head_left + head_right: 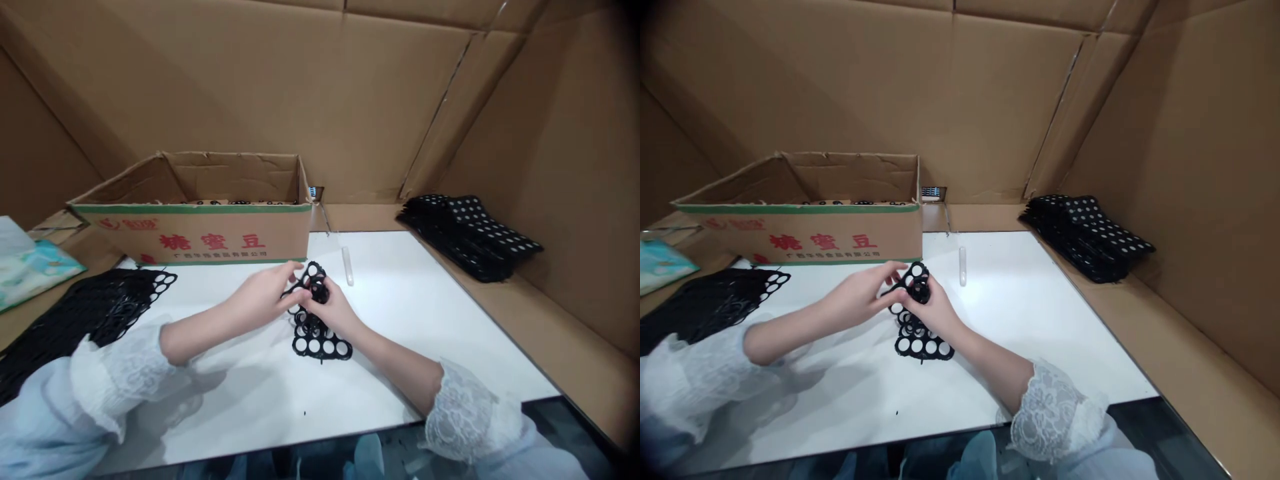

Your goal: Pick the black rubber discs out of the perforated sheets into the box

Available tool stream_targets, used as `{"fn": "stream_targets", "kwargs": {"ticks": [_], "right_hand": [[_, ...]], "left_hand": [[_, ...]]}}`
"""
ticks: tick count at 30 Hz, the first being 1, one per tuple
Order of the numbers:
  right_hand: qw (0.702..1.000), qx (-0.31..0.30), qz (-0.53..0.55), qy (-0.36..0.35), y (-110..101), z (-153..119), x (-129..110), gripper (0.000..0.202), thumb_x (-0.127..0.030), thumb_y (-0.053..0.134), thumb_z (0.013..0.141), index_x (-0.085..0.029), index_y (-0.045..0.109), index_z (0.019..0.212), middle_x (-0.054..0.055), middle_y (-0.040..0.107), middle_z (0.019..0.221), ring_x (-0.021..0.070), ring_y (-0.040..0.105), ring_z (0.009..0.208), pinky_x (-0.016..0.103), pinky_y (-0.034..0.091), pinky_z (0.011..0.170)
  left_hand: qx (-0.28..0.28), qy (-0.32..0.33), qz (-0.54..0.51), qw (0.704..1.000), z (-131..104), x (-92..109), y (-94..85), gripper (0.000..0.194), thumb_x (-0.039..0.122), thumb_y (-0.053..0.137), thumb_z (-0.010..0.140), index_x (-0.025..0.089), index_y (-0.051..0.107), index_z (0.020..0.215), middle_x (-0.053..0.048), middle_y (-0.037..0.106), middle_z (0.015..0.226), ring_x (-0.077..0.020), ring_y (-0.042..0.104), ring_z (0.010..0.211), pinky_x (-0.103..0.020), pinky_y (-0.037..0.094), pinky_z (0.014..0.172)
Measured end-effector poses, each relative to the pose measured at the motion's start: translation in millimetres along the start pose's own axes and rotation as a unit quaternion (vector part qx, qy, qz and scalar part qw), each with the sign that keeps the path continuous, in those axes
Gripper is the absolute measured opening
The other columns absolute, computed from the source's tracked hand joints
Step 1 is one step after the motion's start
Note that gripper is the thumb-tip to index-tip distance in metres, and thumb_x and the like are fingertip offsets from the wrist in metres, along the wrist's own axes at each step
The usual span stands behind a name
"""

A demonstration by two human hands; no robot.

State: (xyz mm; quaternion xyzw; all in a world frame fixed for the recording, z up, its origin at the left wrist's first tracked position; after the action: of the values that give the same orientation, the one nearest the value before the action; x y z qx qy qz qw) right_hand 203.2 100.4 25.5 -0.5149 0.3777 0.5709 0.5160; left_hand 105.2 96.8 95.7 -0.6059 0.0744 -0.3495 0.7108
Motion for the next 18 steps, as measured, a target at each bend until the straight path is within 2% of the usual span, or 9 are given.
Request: {"fn": "stream_targets", "kwargs": {"ticks": [1,3,6,8,10,12,15,17,18], "right_hand": [[1.000,-0.023,-0.008,-0.007,3.6,-0.4,-2.0,0.031,-0.034,0.060,0.065,-0.018,0.049,0.090,0.002,0.057,0.088,0.0139,0.053,0.082,0.028,0.042,0.074],[0.998,-0.058,-0.026,-0.006,7.8,-0.8,-2.4,0.034,-0.034,0.062,0.064,-0.018,0.049,0.091,0.001,0.056,0.088,0.0137,0.053,0.081,0.028,0.041,0.075],[0.997,-0.057,-0.051,0.020,1.8,2.7,3.5,0.037,-0.037,0.063,0.061,-0.018,0.046,0.088,0.001,0.055,0.083,0.0124,0.051,0.075,0.029,0.041,0.073],[0.995,-0.057,-0.071,0.042,-3.8,6.7,9.5,0.037,-0.038,0.063,0.061,-0.017,0.046,0.087,0.001,0.054,0.083,0.0122,0.051,0.073,0.029,0.041,0.071],[0.989,-0.084,-0.108,0.061,-5.5,9.6,16.0,0.034,-0.037,0.062,0.061,-0.016,0.047,0.083,0.001,0.054,0.081,0.0115,0.050,0.068,0.028,0.041,0.066],[0.978,-0.140,-0.142,0.064,-2.5,9.3,19.7,0.027,-0.033,0.059,0.064,-0.016,0.050,0.082,0.001,0.054,0.079,0.0111,0.049,0.066,0.027,0.041,0.064],[0.962,-0.203,-0.173,0.064,-2.3,5.3,18.8,0.025,-0.025,0.056,0.066,-0.016,0.050,0.089,0.002,0.056,0.085,0.0126,0.051,0.073,0.027,0.041,0.067],[0.954,-0.222,-0.184,0.078,-6.4,2.9,16.0,0.029,-0.023,0.056,0.066,-0.016,0.048,0.093,0.004,0.056,0.088,0.0137,0.052,0.077,0.027,0.041,0.067],[0.949,-0.233,-0.194,0.086,-8.0,1.8,14.4,0.024,-0.023,0.055,0.066,-0.015,0.050,0.088,0.004,0.056,0.085,0.0139,0.052,0.077,0.026,0.041,0.067]], "left_hand": [[-0.023,-0.008,-0.026,0.999,-3.3,1.1,12.5,0.030,0.039,0.037,0.082,0.018,0.048,0.099,-0.003,0.061,0.082,-0.0158,0.055,0.069,-0.025,0.040,0.058],[-0.022,-0.030,-0.056,0.998,-4.2,-5.9,16.6,0.024,0.035,0.033,0.083,0.017,0.050,0.083,-0.001,0.058,0.068,-0.0132,0.053,0.060,-0.022,0.036,0.052],[0.021,-0.075,-0.085,0.993,-2.4,-34.2,-9.2,0.022,0.033,0.035,0.082,0.017,0.048,0.074,0.001,0.054,0.059,-0.0119,0.051,0.055,-0.020,0.034,0.050],[0.041,-0.122,-0.120,0.984,-7.9,-59.7,-30.1,0.022,0.035,0.038,0.079,0.016,0.050,0.078,0.002,0.053,0.057,-0.0118,0.051,0.054,-0.020,0.035,0.049],[0.046,-0.161,-0.156,0.974,-20.0,-82.5,-44.7,0.025,0.036,0.039,0.078,0.016,0.052,0.085,0.002,0.054,0.057,-0.0122,0.052,0.054,-0.019,0.035,0.048],[0.019,-0.179,-0.158,0.971,-34.7,-97.2,-49.5,0.026,0.035,0.041,0.076,0.016,0.053,0.089,0.002,0.055,0.057,-0.0127,0.053,0.055,-0.019,0.034,0.047],[-0.044,-0.193,-0.102,0.975,-55.5,-107.5,-46.2,0.021,0.032,0.042,0.073,0.017,0.054,0.081,0.002,0.058,0.055,-0.0127,0.052,0.053,-0.019,0.033,0.047],[-0.048,-0.204,-0.062,0.976,-65.8,-109.9,-49.8,0.019,0.032,0.041,0.073,0.017,0.053,0.075,0.001,0.060,0.058,-0.0132,0.053,0.054,-0.020,0.033,0.048],[-0.037,-0.208,-0.044,0.976,-69.8,-109.6,-54.5,0.019,0.032,0.041,0.073,0.017,0.053,0.074,0.001,0.061,0.061,-0.0136,0.053,0.056,-0.020,0.033,0.049]]}}
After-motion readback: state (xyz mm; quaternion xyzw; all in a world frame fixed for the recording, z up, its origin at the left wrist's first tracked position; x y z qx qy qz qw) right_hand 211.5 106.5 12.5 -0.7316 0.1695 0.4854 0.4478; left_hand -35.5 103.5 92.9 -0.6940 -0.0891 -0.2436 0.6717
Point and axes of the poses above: each hand's wrist, its own z-axis towards the middle knuckle, its own y-axis out of the palm, x = y × z, the point moved 8 cm from there along z, towards the middle knuckle
